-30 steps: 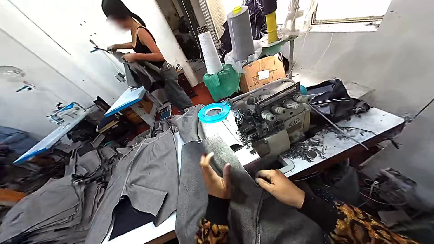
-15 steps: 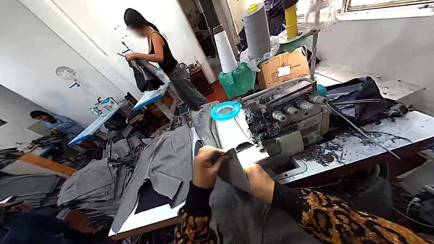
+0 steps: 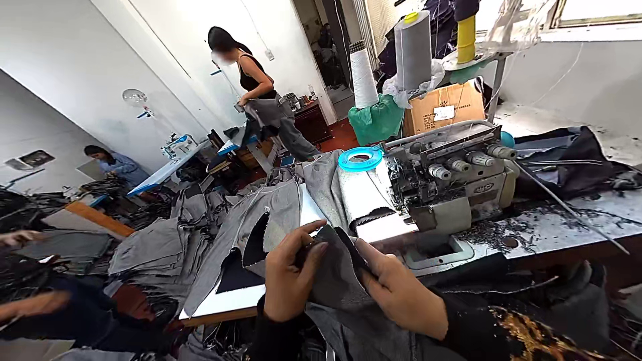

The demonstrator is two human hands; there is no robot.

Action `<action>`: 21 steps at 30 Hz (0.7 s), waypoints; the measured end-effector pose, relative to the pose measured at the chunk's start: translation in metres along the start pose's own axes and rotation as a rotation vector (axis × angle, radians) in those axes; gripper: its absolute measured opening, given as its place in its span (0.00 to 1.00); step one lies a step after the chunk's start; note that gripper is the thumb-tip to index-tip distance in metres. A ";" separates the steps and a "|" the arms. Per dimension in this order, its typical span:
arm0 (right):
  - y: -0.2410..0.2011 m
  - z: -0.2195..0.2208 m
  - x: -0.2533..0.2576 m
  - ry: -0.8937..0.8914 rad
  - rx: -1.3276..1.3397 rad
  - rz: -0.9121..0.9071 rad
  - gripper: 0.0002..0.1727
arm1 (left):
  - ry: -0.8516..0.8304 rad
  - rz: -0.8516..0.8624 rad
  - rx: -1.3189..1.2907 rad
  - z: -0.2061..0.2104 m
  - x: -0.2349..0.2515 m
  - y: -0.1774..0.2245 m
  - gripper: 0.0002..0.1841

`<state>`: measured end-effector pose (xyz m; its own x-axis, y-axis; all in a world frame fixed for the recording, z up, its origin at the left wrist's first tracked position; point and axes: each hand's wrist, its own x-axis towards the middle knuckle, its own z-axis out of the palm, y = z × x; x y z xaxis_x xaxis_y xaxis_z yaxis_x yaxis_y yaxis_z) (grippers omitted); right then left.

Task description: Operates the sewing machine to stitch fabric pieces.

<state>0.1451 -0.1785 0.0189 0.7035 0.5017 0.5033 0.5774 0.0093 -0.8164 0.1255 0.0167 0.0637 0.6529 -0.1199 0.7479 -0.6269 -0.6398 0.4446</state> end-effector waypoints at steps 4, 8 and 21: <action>-0.010 0.016 0.002 -0.064 0.014 -0.049 0.23 | -0.025 -0.044 -0.094 -0.023 -0.017 0.002 0.12; -0.014 0.039 0.000 -0.049 0.090 -0.063 0.20 | 0.068 -0.160 -0.050 -0.042 -0.036 0.007 0.05; 0.027 0.005 -0.055 -0.542 -0.014 -0.136 0.14 | 0.229 0.149 -0.005 -0.075 0.005 0.086 0.18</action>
<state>0.1195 -0.2020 -0.0320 0.3107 0.8701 0.3826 0.6563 0.0948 -0.7486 0.0428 0.0174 0.1425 0.4402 -0.0373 0.8971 -0.7116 -0.6238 0.3233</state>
